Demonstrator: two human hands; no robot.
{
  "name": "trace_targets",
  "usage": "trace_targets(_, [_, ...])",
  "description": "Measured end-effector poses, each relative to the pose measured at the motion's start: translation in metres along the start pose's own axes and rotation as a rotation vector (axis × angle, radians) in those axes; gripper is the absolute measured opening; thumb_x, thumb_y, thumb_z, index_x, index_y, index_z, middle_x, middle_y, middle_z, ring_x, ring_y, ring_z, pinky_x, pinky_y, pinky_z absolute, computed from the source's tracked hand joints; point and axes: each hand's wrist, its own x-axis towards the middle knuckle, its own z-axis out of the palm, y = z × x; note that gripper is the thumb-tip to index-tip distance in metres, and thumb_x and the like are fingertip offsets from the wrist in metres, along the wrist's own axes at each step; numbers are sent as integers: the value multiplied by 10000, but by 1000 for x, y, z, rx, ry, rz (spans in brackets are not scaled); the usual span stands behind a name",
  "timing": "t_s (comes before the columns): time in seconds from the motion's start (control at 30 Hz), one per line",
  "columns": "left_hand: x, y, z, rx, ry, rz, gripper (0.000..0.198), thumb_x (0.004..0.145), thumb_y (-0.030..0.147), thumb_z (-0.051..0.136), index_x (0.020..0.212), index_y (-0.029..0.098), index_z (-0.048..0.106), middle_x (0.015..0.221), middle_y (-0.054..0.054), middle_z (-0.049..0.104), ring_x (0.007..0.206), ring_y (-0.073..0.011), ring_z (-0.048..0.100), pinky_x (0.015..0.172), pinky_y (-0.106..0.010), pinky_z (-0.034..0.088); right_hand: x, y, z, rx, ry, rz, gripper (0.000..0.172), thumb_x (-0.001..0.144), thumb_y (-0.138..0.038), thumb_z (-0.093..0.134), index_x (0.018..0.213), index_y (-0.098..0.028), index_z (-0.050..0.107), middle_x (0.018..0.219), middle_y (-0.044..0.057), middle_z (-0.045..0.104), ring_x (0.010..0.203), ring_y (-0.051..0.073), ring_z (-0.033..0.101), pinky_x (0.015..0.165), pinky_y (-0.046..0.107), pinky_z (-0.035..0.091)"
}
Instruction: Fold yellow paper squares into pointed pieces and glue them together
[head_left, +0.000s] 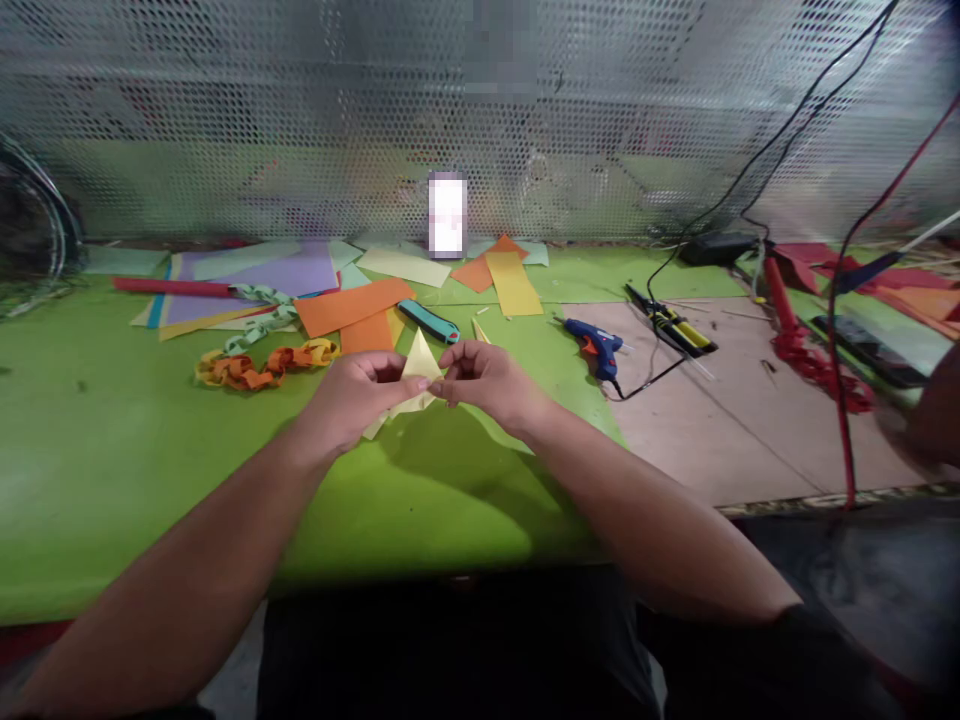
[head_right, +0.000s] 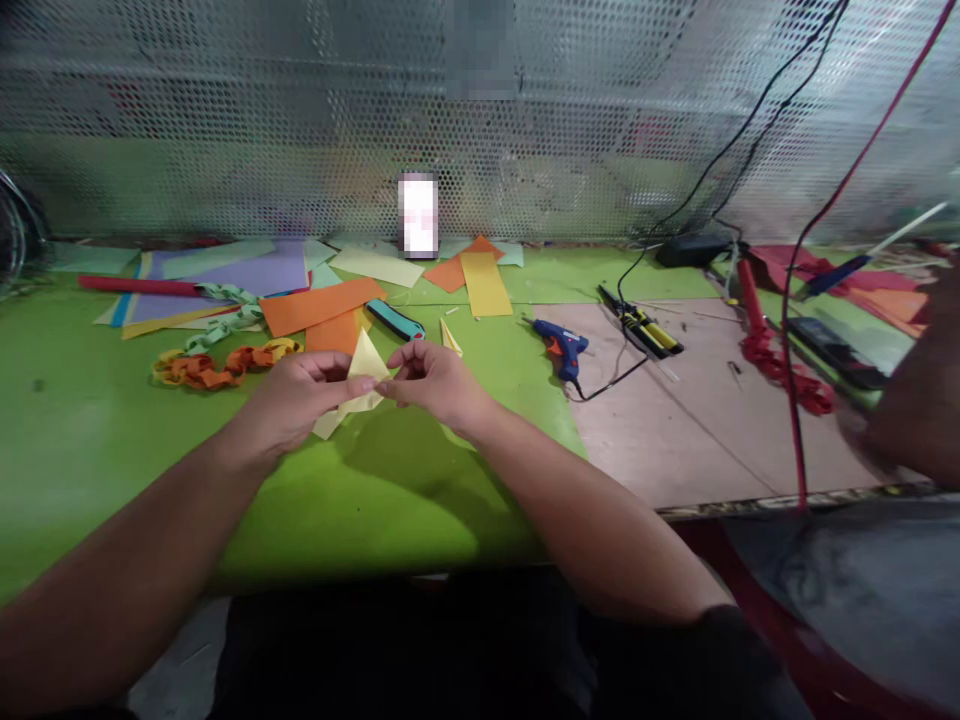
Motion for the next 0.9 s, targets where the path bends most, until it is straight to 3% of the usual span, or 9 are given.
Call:
trace_targets(0.2, [4,-2,-1,-189,69,-18,346,653,387,990,895,190,841,761,-29,763,530,-90,573,483,-215,413,-3,-5,1,35,-66,-18,454,701,-517,959,878,-174,719,780,3,726,638,114,652,654,285,558])
trace_targets(0.5, [4,2,3,-370,21,-28,444,612,331,1016,973,150,832,881,-82,811,667,-175,724,619,-299,606,-4,-2,0,-145,-123,-109,433,854,-598,822,814,-174,743,731,33,744,662,136,671,661,284,543])
trace_targets(0.63, [5,3,5,-442,45,-31,497,575,273,1030,1002,133,818,904,-95,821,682,-182,738,643,-308,621,-4,1,3,-184,-93,-138,453,893,-611,776,793,-176,695,710,27,729,635,132,669,637,280,532])
trace_targets(0.9, [5,4,7,-477,52,13,457,585,261,1020,966,126,806,904,-94,826,694,-183,744,664,-307,616,-7,-1,10,-175,-101,-77,490,846,-651,803,836,-165,743,746,47,754,649,142,681,647,283,537])
